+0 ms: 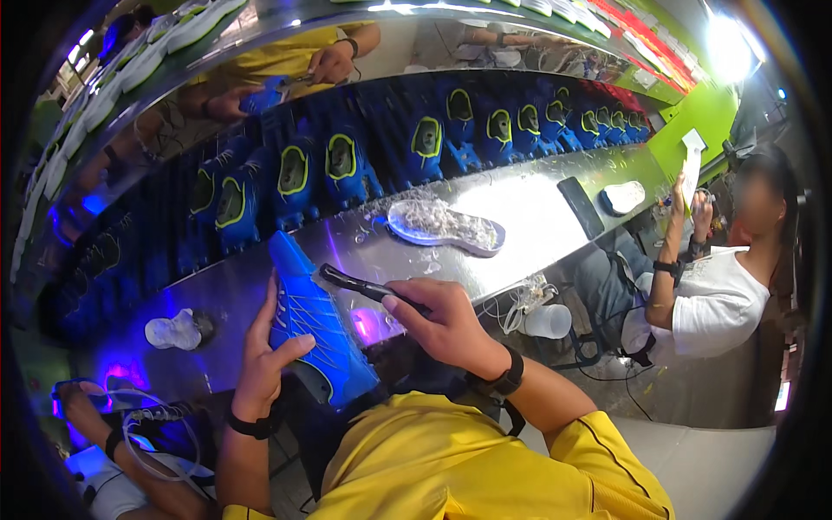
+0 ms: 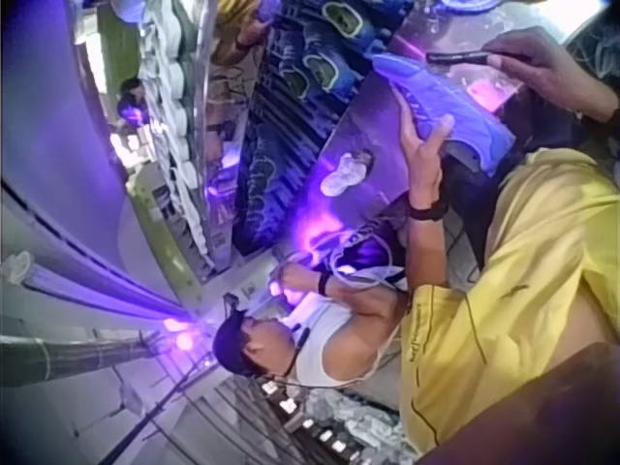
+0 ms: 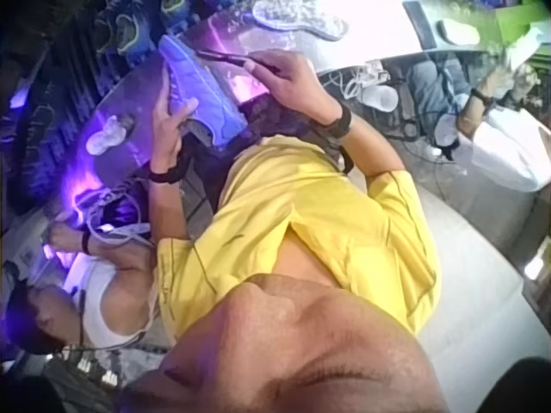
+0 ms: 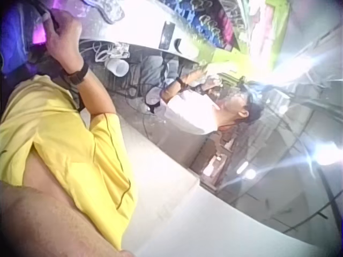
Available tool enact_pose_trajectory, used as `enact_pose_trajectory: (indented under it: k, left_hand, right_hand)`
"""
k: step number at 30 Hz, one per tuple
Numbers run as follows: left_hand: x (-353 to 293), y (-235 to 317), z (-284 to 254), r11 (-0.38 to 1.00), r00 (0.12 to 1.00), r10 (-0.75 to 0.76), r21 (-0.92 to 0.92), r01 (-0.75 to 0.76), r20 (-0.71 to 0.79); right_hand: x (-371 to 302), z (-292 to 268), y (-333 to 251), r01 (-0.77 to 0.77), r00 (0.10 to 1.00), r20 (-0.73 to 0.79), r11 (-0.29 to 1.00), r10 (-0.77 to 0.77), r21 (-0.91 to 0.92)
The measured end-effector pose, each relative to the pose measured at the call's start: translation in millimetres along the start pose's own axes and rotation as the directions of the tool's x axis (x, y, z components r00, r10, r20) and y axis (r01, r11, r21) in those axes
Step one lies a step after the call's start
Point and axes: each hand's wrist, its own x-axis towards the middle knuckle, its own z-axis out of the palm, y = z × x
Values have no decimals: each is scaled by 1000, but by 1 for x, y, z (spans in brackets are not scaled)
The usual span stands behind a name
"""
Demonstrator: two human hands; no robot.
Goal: The recorder is using a brush to apply adhesive to the bottom edges of blue shoe uppers on an assembly line.
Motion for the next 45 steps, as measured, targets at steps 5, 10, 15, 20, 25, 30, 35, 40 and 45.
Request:
enact_pose_trajectory:
  k: [5,10,15,20,25,30,35,40,45]
  left_hand:
    - [-13,9,3,991,998,-53,-122,58,46]
    - [-20,18,9,997,993,-42,-56,49,113]
    - [-22,27,16,994,994,-69,-75,76,86]
    - [-19,34,13,991,996,-86,-101,89,33]
    - [-17,41,9,991,998,-62,-122,62,4]
    - [-12,44,2,981,998,-55,-190,50,-22]
    - [-5,49,0,955,992,-123,-277,106,-42]
    - [0,48,6,903,967,-242,-382,194,-81]
    - [-5,56,18,828,910,-401,-466,313,-103]
  right_hand:
    - [-23,0,-3,70,998,-2,995,-70,67]
    - [-16,-10,-16,77,997,-17,993,-79,-94]
    - [-13,-19,-20,89,996,-21,990,-92,-107]
    - [-20,-31,-25,104,989,109,994,-101,-20]
    - [-26,-37,-22,55,979,189,993,-74,104]
    - [-28,-50,-29,80,963,250,991,-105,110]
    - [-27,-68,-46,83,958,272,995,-94,52]
    - [-19,-85,-59,203,962,204,975,-181,-95]
    - [-4,-94,-65,317,944,149,934,-294,-167]
